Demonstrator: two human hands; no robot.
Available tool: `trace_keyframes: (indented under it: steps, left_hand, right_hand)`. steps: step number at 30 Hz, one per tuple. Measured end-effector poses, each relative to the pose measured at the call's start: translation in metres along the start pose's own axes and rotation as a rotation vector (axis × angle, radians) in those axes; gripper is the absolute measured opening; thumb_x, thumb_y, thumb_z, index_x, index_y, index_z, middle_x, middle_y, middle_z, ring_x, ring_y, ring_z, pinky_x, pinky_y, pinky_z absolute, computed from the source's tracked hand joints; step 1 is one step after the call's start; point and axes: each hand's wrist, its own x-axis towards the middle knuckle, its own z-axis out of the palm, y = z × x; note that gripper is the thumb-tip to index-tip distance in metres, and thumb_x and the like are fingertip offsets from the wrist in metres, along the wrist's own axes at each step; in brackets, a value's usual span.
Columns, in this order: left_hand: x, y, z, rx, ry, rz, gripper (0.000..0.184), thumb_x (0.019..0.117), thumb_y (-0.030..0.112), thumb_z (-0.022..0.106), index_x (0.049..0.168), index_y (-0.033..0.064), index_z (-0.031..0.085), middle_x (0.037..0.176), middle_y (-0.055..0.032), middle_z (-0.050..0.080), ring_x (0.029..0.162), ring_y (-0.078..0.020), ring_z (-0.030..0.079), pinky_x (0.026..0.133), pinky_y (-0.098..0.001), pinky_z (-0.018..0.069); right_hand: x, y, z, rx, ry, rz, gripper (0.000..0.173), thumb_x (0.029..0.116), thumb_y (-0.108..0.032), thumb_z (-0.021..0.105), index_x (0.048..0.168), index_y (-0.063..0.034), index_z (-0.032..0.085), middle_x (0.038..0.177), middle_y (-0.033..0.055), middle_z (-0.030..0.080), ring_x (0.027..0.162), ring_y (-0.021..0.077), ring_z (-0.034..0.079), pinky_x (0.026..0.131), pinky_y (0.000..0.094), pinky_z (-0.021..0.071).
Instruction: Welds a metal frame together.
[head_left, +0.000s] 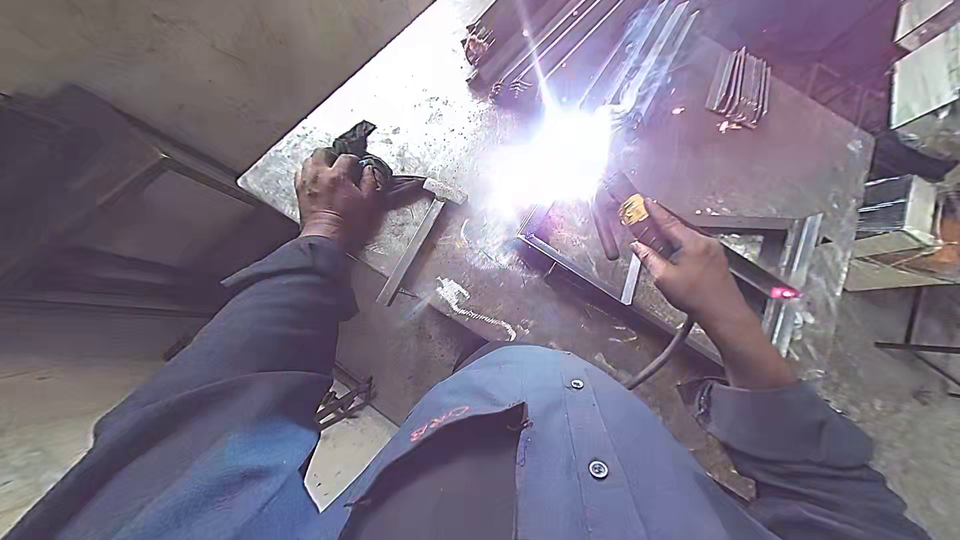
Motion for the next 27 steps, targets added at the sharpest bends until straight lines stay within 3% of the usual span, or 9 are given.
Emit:
trace_keyframes:
  steps: [11, 27]
  left_hand:
    - [0.0023, -0.0034, 0.0049, 0.006, 0.014, -0.004, 0.051, 0.1032, 0.047, 0.045, 0.127, 0.0072, 0.066, 0.139, -0.0266, 0.057, 0.132, -0.0468, 0.053, 0.108, -0.0674, 0.0392]
    - [0.0015, -0.0025, 0.0023, 0.001, -0.002, 0.002, 0.051, 0.1033, 0.048, 0.045, 0.126, 0.0066, 0.066, 0.140, -0.0279, 0.055, 0.132, -0.0485, 0.052, 0.106, -0.0695, 0.0400]
  right_hand:
    - [0.0020, -0.0018, 0.0001, 0.022, -0.008, 0.024, 0.060, 0.0996, -0.028, 0.068, 0.155, -0.0184, 0.048, 0.118, 0.0171, 0.072, 0.100, 0.0321, 0.072, 0.088, 0.0567, 0.0554]
    - [0.0033, -0.0008, -0.0011, 0.043, -0.020, 0.039, 0.060, 0.0996, -0.027, 0.068, 0.156, -0.0190, 0.047, 0.116, 0.0191, 0.072, 0.097, 0.0350, 0.072, 0.084, 0.0605, 0.0546]
